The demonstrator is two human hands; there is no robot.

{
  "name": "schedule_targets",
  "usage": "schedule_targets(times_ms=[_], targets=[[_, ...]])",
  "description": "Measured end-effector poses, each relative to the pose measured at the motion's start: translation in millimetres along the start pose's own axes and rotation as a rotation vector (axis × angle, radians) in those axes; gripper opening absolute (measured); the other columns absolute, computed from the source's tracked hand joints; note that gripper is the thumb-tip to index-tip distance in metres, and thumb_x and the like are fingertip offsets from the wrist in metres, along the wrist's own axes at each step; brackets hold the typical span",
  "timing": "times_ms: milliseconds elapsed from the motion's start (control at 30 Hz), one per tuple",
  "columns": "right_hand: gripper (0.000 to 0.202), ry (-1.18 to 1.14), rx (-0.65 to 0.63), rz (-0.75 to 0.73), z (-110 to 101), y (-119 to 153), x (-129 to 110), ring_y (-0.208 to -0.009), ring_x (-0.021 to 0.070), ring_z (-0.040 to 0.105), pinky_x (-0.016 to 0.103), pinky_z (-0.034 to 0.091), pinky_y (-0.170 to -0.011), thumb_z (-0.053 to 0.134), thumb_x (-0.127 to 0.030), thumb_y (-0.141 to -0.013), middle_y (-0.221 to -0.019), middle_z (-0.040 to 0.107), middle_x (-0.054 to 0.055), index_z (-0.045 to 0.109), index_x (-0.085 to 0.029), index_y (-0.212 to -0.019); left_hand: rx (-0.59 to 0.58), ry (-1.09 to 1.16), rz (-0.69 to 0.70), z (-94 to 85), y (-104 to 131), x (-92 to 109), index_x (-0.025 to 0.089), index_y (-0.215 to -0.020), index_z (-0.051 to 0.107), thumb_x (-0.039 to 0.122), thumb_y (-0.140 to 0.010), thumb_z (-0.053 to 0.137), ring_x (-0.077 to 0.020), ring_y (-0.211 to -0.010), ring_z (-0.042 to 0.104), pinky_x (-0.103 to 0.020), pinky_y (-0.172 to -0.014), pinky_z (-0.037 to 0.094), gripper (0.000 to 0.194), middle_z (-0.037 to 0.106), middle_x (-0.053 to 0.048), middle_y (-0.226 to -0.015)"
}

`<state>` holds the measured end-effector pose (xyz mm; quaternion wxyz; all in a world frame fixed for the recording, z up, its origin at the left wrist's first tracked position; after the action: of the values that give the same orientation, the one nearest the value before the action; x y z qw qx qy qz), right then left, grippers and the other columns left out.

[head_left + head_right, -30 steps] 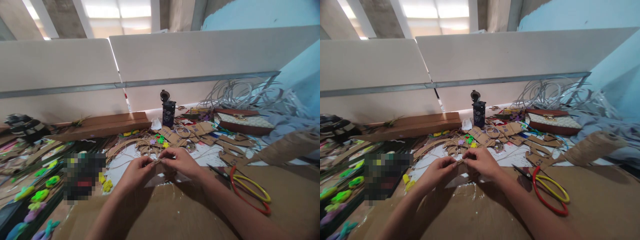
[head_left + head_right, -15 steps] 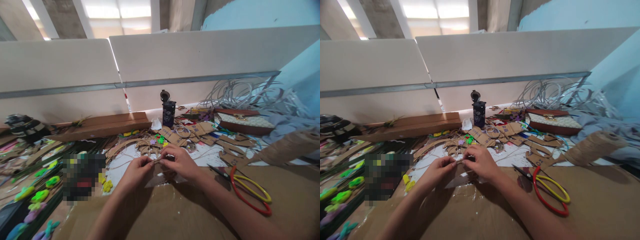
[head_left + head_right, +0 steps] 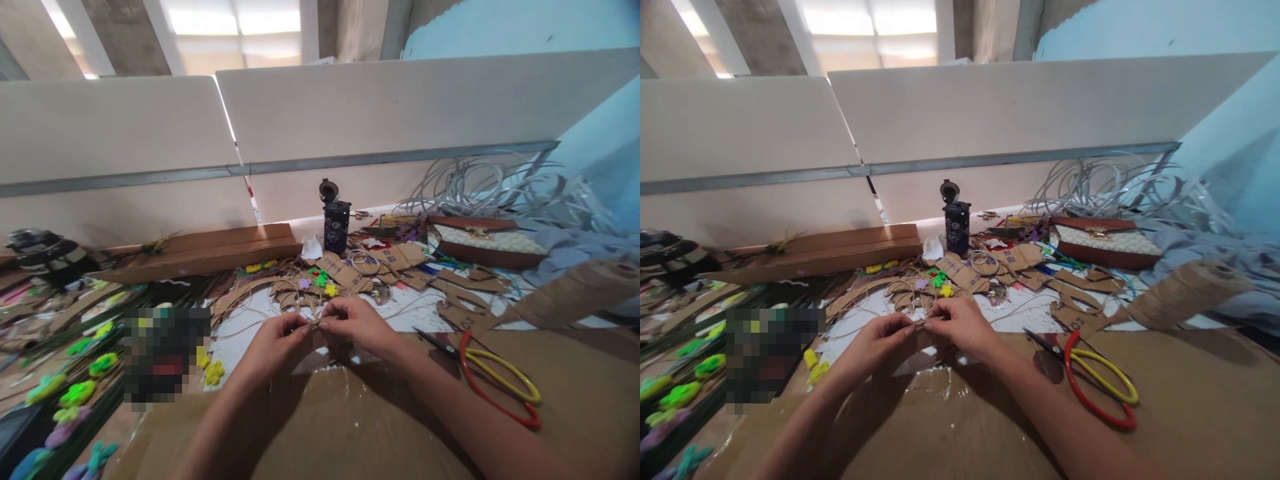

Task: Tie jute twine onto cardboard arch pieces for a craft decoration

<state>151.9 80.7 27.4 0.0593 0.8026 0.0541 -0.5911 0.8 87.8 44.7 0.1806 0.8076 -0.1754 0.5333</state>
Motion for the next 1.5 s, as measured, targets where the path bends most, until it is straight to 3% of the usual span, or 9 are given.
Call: schedule_targets(times_ms=[133, 333, 467, 600, 800, 933, 1100, 1333, 1500], targets=[[0.009, 0.093, 0.03, -0.057, -3, 2, -7, -0.062, 0.0154, 0.061, 0.023, 0.044, -0.055, 0.066, -0.027, -0.077, -0.068, 0.066, 0.001, 0.068, -0.018, -0.077, -0.012, -0.002, 0.004, 1.1, 0, 0, 0.019, -0.079, 0.068, 0.045, -0.082, 0.059, -0.0174, -0.069, 0.052, -0.027, -0.062, 0.038, 0.028, 0.063, -0.002, -0.074], [0.012, 0.084, -0.023, -0.048, 1, 1, -8, -0.061, 0.0154, 0.062, 0.023, 0.045, -0.054, 0.067, -0.029, -0.079, -0.07, 0.068, 0.001, 0.069, -0.018, -0.084, 0.036, -0.039, -0.021, -0.1, -2, -6, 0.018, -0.074, 0.063, 0.043, -0.081, 0.058, -0.0163, -0.061, 0.049, -0.027, -0.057, 0.035, 0.026, 0.058, -0.001, -0.066], [0.017, 0.024, -0.036, 0.013, 5, 1, -3, -0.055, 0.0146, 0.059, 0.023, 0.043, -0.051, 0.064, -0.034, -0.082, -0.064, 0.065, 0.0, 0.069, -0.019, -0.087, 0.051, -0.132, 0.02, -0.6, -3, -5, 0.017, -0.079, 0.067, 0.041, -0.084, 0.055, -0.0187, -0.068, 0.054, -0.028, -0.061, 0.038, 0.027, 0.064, -0.003, -0.072], [0.014, 0.097, 0.026, -0.044, 1, 0, -6, -0.062, 0.0154, 0.059, 0.024, 0.042, -0.056, 0.067, -0.031, -0.078, -0.069, 0.066, 0.001, 0.071, -0.018, -0.08, 0.053, -0.213, 0.079, 0.5, -3, -3, 0.018, -0.084, 0.07, 0.038, -0.087, 0.053, -0.0202, -0.076, 0.059, -0.027, -0.068, 0.041, 0.027, 0.068, -0.003, -0.078], [0.012, 0.221, 0.033, -0.1, -1, 1, -14, -0.069, 0.017, 0.06, 0.026, 0.04, -0.061, 0.066, -0.027, -0.08, -0.072, 0.069, 0.001, 0.073, -0.017, -0.079, -0.059, -0.112, 0.08, 9.4, -3, -4, 0.017, -0.085, 0.069, 0.04, -0.087, 0.054, -0.019, -0.077, 0.057, -0.026, -0.068, 0.042, 0.027, 0.067, -0.003, -0.081], [0.02, 0.229, 0.056, -0.183, -8, 3, -24, -0.079, 0.0199, 0.065, 0.028, 0.044, -0.07, 0.062, -0.033, -0.088, -0.084, 0.075, 0.003, 0.076, -0.019, -0.087, 0.005, -0.094, 0.036, 2.7, -5, -10, 0.017, -0.081, 0.067, 0.039, -0.084, 0.057, -0.0177, -0.07, 0.054, -0.026, -0.063, 0.039, 0.024, 0.063, -0.002, -0.075], [0.013, 0.299, 0.152, -0.326, -21, 8, -38, -0.09, 0.0197, 0.066, 0.029, 0.046, -0.08, 0.067, -0.016, -0.083, -0.094, 0.075, 0.002, 0.075, -0.022, -0.091, 0.11, -0.06, -0.016, -9.5, -5, -12, 0.018, -0.079, 0.064, 0.043, -0.08, 0.058, -0.0165, -0.065, 0.048, -0.025, -0.058, 0.036, 0.026, 0.058, 0.001, -0.069], [0.012, 0.614, 0.232, -0.568, -12, 18, -54, -0.089, 0.0204, 0.061, 0.031, 0.042, -0.079, 0.066, -0.007, -0.086, -0.088, 0.068, 0.003, 0.068, -0.019, -0.085, 0.123, 0.008, -0.019, -9.9, -5, -14, 0.018, -0.076, 0.062, 0.043, -0.076, 0.059, -0.015, -0.062, 0.044, -0.025, -0.056, 0.034, 0.025, 0.053, 0.002, -0.066], [0.008, 0.704, 0.246, -0.619, -8, 20, -55, -0.089, 0.021, 0.059, 0.032, 0.042, -0.08, 0.065, -0.011, -0.09, -0.091, 0.067, 0.004, 0.064, -0.018, -0.087, 0.134, 0.056, -0.034, -9.8, -6, -16, 0.018, -0.075, 0.061, 0.045, -0.074, 0.06, -0.0142, -0.06, 0.043, -0.025, -0.055, 0.032, 0.027, 0.053, 0.002, -0.064]])
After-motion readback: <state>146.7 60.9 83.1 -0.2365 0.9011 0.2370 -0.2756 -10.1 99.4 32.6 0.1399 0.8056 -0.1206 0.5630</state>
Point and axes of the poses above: each hand's wrist, its own y-axis away from the middle knuckle, its own z-axis out of the palm, x = y × z, the point moved 8 cm from there along -y, towards the middle knuckle
